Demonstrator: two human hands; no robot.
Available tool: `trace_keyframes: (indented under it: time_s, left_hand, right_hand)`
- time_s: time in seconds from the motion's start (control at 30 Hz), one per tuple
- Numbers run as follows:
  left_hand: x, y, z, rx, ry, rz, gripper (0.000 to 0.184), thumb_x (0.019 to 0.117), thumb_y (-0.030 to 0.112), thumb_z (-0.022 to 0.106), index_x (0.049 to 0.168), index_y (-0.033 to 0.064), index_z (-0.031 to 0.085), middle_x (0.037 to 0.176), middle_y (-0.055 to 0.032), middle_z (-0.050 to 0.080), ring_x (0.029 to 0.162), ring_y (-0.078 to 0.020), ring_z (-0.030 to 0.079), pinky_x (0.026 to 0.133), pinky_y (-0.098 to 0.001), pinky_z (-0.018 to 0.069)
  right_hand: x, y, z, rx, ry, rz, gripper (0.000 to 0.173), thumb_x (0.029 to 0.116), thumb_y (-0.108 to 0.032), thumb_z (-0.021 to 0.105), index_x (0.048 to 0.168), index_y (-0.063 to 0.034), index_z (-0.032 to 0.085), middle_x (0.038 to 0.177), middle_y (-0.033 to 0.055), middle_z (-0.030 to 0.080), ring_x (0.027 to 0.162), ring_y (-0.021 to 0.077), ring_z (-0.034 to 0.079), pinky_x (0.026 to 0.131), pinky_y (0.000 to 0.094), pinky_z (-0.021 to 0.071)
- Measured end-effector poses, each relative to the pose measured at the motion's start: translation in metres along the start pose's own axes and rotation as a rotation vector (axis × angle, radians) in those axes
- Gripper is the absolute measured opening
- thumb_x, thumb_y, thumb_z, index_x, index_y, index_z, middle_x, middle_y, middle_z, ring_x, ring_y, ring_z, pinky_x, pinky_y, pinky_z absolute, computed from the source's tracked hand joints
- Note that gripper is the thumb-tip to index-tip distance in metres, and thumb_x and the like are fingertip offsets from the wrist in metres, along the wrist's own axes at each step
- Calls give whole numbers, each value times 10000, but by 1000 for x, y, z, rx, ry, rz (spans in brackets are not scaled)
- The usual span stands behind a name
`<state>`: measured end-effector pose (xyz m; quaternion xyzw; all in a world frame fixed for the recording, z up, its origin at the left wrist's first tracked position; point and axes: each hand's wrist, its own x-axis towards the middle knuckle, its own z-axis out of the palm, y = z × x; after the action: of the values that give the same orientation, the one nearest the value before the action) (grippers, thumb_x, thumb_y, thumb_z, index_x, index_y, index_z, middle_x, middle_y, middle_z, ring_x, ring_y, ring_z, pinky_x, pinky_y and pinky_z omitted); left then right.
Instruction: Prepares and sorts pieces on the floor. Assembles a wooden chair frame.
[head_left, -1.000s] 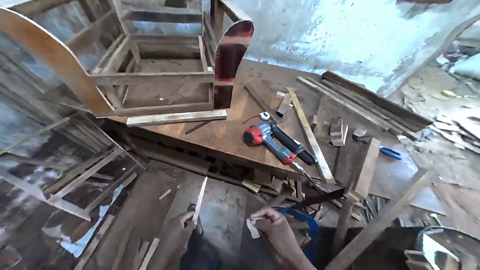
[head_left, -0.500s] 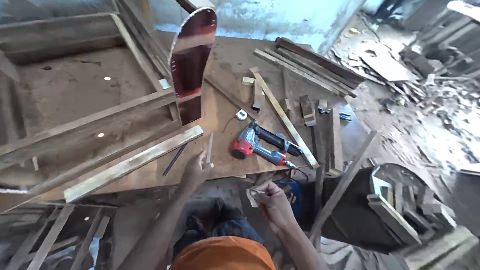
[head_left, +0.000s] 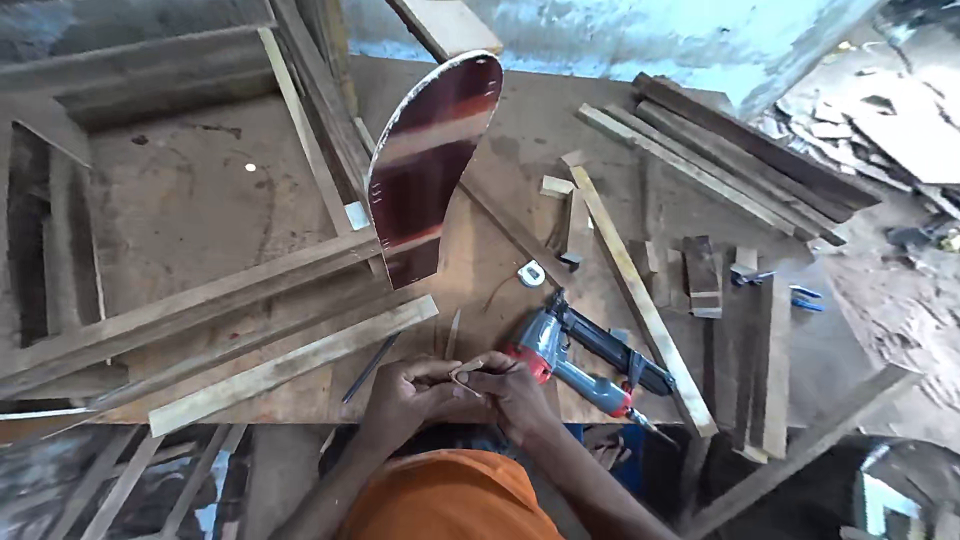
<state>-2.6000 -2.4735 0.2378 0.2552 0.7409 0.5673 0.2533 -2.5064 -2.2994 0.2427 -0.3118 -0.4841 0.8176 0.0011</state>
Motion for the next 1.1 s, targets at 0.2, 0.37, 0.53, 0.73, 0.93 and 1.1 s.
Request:
trace_keyframes:
  time_s: [0.2,0.37,0.53,0.73,0.93,1.1]
  left_hand:
    - [32,-8,-20,2,7,-155,138,876,273,810,981,185,810,944,53,771,872,-94,729,812,-334,633]
    - [52,-37,-43,84,-101,-185,99,885,241,794,927,152,783,904,60,755,849,-65,715,807,-308,620]
    - [48,-99,-82,92,-349,-125,118,886,251,805,929,153,757,891,51,742,788,-81,697,736,-314,612]
    - [13,-159,-202,752,-439,123,563,878,359,796,1386,193,619,1364,-58,626,1208,-261,631,1003,-529,537]
    - [-11,-231,-277,1049,-355,39,986,759,506,852,1568,166,403,1423,-238,521,1301,-423,527,1070,-553,470]
    - [-21,-233,-286,952,-372,-7,781,935,360,681,1607,151,341,1497,-202,509,1318,-378,558,1079,-552,474]
  right_hand:
    - [20,-8,-1,-302,-226,-202,188,966,2,619,1118,29,725,1030,136,753,947,226,732,897,411,617]
    - [38,30,18,-476,-99,-393,207,1033,-165,612,1112,-31,747,960,41,759,850,130,727,804,327,632]
    - [54,118,58,-409,241,-530,126,993,-91,647,982,-48,764,833,54,734,677,157,696,635,339,630]
    - [43,174,135,-427,640,-545,189,1019,-173,636,900,-65,737,691,31,681,545,134,628,523,312,569]
    - [38,172,163,-311,707,-502,225,1045,-215,617,977,-31,727,757,87,708,615,193,677,598,364,611]
    - [44,156,170,-278,713,-576,205,1049,-181,608,1026,-15,726,804,88,724,645,179,694,624,345,626]
